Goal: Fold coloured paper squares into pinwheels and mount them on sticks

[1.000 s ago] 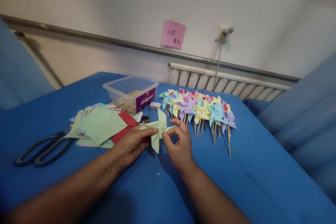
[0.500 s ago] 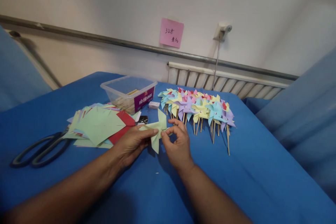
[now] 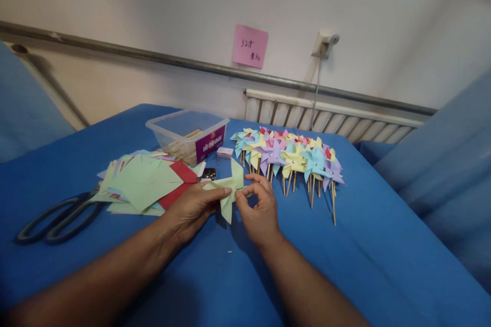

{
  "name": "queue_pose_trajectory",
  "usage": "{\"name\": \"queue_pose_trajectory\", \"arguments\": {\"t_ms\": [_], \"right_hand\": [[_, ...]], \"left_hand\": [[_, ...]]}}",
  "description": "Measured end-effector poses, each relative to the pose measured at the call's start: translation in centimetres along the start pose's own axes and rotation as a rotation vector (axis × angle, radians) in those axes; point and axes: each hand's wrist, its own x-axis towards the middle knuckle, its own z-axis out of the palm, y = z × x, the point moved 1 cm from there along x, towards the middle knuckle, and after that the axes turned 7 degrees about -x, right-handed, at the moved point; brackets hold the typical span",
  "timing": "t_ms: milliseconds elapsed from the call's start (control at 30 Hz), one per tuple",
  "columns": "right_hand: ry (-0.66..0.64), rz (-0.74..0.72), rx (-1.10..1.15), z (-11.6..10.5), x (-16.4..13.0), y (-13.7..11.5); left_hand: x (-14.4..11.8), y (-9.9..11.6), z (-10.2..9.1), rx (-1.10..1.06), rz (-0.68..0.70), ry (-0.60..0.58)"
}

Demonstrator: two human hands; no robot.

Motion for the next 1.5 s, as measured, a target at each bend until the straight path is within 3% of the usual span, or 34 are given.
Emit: {"name": "queue_pose_trajectory", "arguments": {"t_ms": [267,433,600,833,1267,1500], "right_hand": [[-0.013,0.008,0.035,0.2,0.0,0.4],[-0.003,0.141,0.291,0.6,-0.1,0.6],[-0.097,0.308,0.513,0.8,0.0,0.7],[-0.203,0.364,0.619,1.0,0.3,0.9],[-0.078,0.471,0.730,1.7,-0.2,0.6],[-0.104,0.454,0.713,1.7,-0.4,0.6]], "left_hand": [[0.0,-0.1,-0.1,0.002,0.020,-0.003],[-0.3,0.1,0.2,0.002,0.024,-0.045],[-0.2,0.1,0.1,0.076,0.028,-0.052],[-0.1,0.6,0.2,0.198,0.057,-0.033],[0.1,-1.5,-0.1,0.073,0.118,0.016],[-0.1,-1.0,0.0,0.212,0.120,0.086]]}}
